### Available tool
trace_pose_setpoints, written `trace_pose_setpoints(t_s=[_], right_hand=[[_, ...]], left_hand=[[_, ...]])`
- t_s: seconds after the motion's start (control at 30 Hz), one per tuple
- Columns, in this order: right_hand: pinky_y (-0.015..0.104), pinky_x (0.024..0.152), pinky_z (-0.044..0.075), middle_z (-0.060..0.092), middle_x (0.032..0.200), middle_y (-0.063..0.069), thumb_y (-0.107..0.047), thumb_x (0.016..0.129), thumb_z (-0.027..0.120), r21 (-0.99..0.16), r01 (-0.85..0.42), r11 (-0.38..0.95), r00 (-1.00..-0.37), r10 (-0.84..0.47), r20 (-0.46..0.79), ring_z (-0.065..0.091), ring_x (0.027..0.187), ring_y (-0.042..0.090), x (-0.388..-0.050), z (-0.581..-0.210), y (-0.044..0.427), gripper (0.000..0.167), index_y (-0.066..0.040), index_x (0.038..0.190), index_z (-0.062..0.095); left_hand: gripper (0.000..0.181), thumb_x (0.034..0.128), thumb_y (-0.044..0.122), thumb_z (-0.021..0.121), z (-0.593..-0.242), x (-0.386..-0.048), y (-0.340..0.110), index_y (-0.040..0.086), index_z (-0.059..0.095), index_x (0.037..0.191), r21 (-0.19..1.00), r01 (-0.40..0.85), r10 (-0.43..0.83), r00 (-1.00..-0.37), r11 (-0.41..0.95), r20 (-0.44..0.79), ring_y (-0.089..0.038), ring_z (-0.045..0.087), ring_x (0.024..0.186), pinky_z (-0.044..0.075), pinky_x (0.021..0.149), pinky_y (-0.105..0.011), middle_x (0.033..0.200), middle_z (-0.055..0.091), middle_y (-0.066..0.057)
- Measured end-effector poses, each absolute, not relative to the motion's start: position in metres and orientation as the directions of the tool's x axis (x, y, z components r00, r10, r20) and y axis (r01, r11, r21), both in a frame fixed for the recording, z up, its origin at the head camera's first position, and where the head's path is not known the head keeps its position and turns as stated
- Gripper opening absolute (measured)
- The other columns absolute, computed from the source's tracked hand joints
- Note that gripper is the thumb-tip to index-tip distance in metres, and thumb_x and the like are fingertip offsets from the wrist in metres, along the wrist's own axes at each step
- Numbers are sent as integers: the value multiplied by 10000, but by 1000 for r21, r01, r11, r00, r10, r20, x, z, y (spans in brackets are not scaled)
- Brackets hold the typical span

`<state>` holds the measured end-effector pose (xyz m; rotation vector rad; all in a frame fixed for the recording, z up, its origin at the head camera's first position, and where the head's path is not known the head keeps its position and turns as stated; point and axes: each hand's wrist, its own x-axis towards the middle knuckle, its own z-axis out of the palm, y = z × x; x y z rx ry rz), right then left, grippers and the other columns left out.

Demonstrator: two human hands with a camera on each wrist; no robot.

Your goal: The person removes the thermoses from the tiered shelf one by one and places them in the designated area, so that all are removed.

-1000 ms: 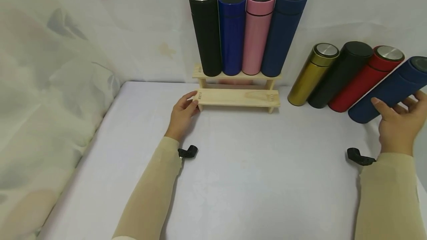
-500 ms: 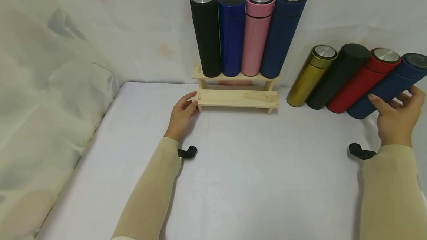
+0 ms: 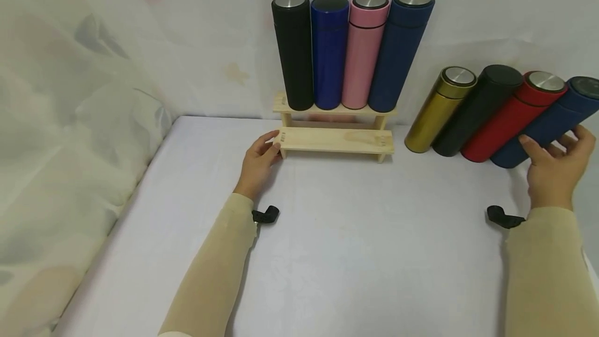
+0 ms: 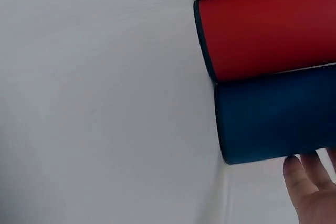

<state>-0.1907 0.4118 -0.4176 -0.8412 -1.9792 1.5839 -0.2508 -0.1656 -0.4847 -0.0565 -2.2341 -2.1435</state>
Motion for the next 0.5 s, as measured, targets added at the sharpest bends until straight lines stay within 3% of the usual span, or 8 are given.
trace_pose_setpoints(t_s=[0.17,0.33,0.4,0.5], right_hand=[[131,1020,435,440,1539,-127,-290,1044,772,-971,193,144,-659,752,-19,501,1229,-12,-180,-415,405,766,-410,1655,326],[32,878,443,506,1456,-93,-310,1042,782,-991,94,95,-600,799,19,564,1118,-1,-167,-406,399,688,-334,1619,408],[75,927,452,544,1436,-90,-367,1027,799,-996,81,43,-575,818,-12,588,1113,2,-164,-401,397,631,-316,1574,488],[234,1151,386,585,1460,-109,-474,1005,799,-996,91,-13,-546,835,-61,597,1208,12,-160,-392,396,564,-328,1507,588]], left_hand=[[404,1129,174,651,-486,-251,-166,158,633,1533,997,63,-6,-998,44,63,-309,649,1265,576,1057,-380,1405,617,-185],[406,1134,183,642,-484,-251,-162,169,630,1540,997,53,-2,-999,54,53,-311,644,1277,573,1061,-373,1420,615,-192],[409,1135,192,640,-484,-251,-163,175,628,1544,997,48,-6,-999,64,49,-309,642,1282,572,1062,-370,1427,613,-194],[405,1133,202,643,-486,-252,-165,190,635,1538,996,45,-19,-999,78,47,-305,650,1272,576,1054,-364,1420,621,-185]])
